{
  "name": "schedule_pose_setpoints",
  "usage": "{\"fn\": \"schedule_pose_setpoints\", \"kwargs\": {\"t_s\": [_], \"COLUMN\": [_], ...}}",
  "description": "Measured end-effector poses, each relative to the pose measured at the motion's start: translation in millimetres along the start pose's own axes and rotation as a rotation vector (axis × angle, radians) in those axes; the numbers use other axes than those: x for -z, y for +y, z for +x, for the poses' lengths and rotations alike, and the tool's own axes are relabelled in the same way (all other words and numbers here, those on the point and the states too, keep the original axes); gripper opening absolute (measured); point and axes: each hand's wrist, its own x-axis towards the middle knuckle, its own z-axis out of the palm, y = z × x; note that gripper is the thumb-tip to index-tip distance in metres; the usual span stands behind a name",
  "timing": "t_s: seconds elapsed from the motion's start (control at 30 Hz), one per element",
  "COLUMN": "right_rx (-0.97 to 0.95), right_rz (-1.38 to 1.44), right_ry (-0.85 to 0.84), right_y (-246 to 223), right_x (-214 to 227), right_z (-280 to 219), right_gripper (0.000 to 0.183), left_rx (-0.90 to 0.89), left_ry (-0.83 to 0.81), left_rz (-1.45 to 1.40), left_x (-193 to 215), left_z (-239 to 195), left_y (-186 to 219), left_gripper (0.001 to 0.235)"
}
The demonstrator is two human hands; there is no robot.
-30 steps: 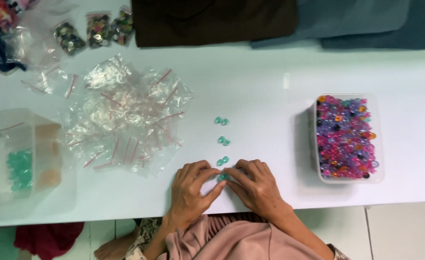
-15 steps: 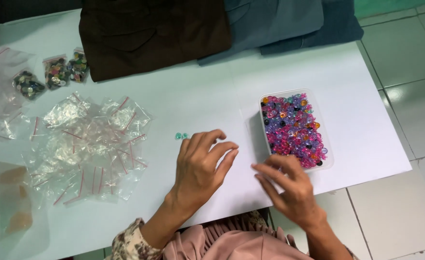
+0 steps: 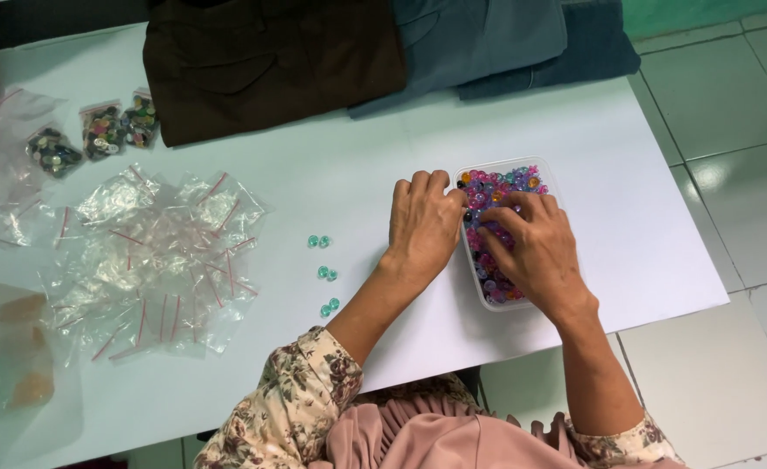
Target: Sorting and counting small colorful beads from a large container into individual small plastic zip-lock bags.
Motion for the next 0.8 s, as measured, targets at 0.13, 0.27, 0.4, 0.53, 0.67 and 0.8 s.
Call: {"fn": "schedule_pose_setpoints", "kwargs": {"t_s": [0.13, 0.27, 0.4, 0.53, 0.67, 0.8], "right_rx": [-0.052, -0.061, -0.004, -0.018, -0.029, -0.052], "right_rz": [-0.08, -0.151, -0.185, -0.232, -0.237, -0.141], "right_ry": [-0.054, -0.064, -0.075, -0.12, -0.121, -0.082], "right_y": [14.0, 13.7, 12.0, 22.6, 28.0, 26.5], "right_x": [6.2, 8.1, -9.2, -29.5, -32.2, -19.1], "right_z": [-3.8, 0.0, 8.4, 10.0, 5.9, 2.5], "right_gripper": [0.012, 0.013, 0.016, 0.01, 0.013, 0.018], "left_rx": [-0.029, -0.039, -0.011, 0.003, 0.007, -0.004], "left_ry": [0.005, -0.031, -0.084, -0.065, -0.091, -0.11], "left_rz": [0.017, 0.115, 0.21, 0.209, 0.181, 0.094], "left_x": [-7.0, -5.0, -4.0, -16.9, -19.9, -14.0], "left_z": [3.8, 8.3, 16.3, 21.9, 22.2, 20.6], "left_y": [-0.9, 8.3, 22.9, 22.3, 19.6, 16.0], "left_gripper": [0.01, 0.008, 0.008, 0.008, 0.005, 0.002]}}
